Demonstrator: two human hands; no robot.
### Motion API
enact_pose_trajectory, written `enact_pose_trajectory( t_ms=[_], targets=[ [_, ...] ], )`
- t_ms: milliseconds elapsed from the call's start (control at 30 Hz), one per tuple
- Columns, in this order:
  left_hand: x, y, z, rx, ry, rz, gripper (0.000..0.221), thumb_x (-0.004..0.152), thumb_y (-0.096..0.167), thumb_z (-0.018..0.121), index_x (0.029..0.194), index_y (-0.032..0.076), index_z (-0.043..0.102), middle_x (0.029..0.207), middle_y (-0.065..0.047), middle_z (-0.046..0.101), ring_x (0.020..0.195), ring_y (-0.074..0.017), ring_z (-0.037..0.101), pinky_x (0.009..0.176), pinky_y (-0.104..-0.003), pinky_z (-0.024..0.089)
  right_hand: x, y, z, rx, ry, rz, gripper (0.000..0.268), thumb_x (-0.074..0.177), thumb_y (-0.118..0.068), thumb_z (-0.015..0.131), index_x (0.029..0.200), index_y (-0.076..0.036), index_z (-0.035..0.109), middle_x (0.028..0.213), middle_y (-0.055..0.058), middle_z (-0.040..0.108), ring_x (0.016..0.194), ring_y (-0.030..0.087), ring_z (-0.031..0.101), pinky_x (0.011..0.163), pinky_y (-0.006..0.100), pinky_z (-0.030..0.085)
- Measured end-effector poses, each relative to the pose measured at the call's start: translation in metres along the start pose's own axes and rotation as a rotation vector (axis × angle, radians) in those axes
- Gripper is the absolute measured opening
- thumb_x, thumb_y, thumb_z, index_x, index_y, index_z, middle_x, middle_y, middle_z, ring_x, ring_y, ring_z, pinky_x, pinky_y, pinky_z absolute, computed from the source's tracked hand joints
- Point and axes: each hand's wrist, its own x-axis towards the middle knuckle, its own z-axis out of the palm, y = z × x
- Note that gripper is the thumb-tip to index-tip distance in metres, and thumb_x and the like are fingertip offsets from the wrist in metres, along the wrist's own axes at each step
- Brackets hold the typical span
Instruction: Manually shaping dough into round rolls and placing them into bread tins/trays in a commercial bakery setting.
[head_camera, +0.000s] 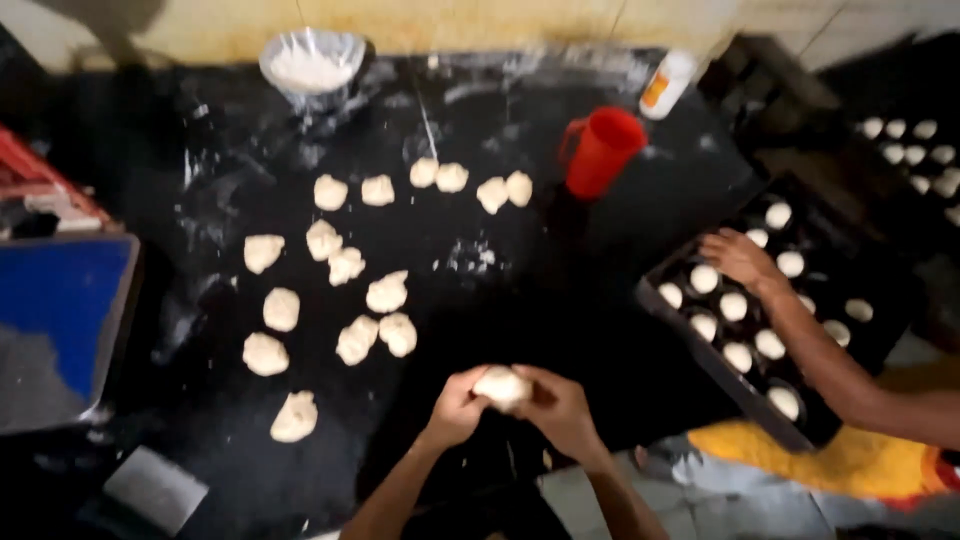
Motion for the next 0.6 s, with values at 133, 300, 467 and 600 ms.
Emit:
enact_pose_trajectory(
  t_ms=[133,300,467,600],
  targets=[
    [0.014,-0.002,0.001,-0.137,0.023,-0.044,0.055,0.084,-0.013,0.055,0.136,0.001,0.067,0.112,-0.011,0.078,0.103,-0.0189,0.073,0.096,-0.032,0.057,0.013,0.017,-0.036,0.423,-0.202,0.288,0.051,0.091,-0.019,0.07,0.139,-0.002,0.059,0.111,0.016,0.078,0.077,0.027,0.076,0.065,0.035,0.063],
    [0.032,-0.038,0.052,0.054,0.27,0.347,0.04,0.087,-0.007,0.069,0.126,0.002,0.071,0.123,-0.013,0.077,0.118,-0.0227,0.073,0.106,-0.036,0.054,0.04,0.153,-0.031,0.016,-0.189,0.043,0.047,0.098,-0.021,0.073,0.137,0.0,0.059,0.124,0.01,0.072,0.116,0.021,0.069,0.098,0.035,0.056],
    [0.026,-0.07,0.038,0.293,0.065,-0.114,0.059,0.088,0.006,0.055,0.147,0.012,0.057,0.121,-0.01,0.077,0.115,-0.0154,0.074,0.102,-0.03,0.054,0.032,0.076,0.001,0.544,-0.16,0.429,0.047,0.089,-0.019,0.075,0.129,0.003,0.061,0.116,0.012,0.07,0.109,0.026,0.069,0.094,0.044,0.059],
    [0.031,-0.072,0.041,-0.544,0.041,-0.214,0.04,0.105,0.016,0.064,0.14,0.004,0.049,0.119,-0.009,0.056,0.108,-0.02,0.057,0.094,-0.036,0.048,0.025,-0.021,0.015,-0.359,0.007,0.025,0.047,0.087,-0.019,0.072,0.129,-0.004,0.059,0.119,0.009,0.069,0.11,0.02,0.068,0.095,0.033,0.056]
  ],
)
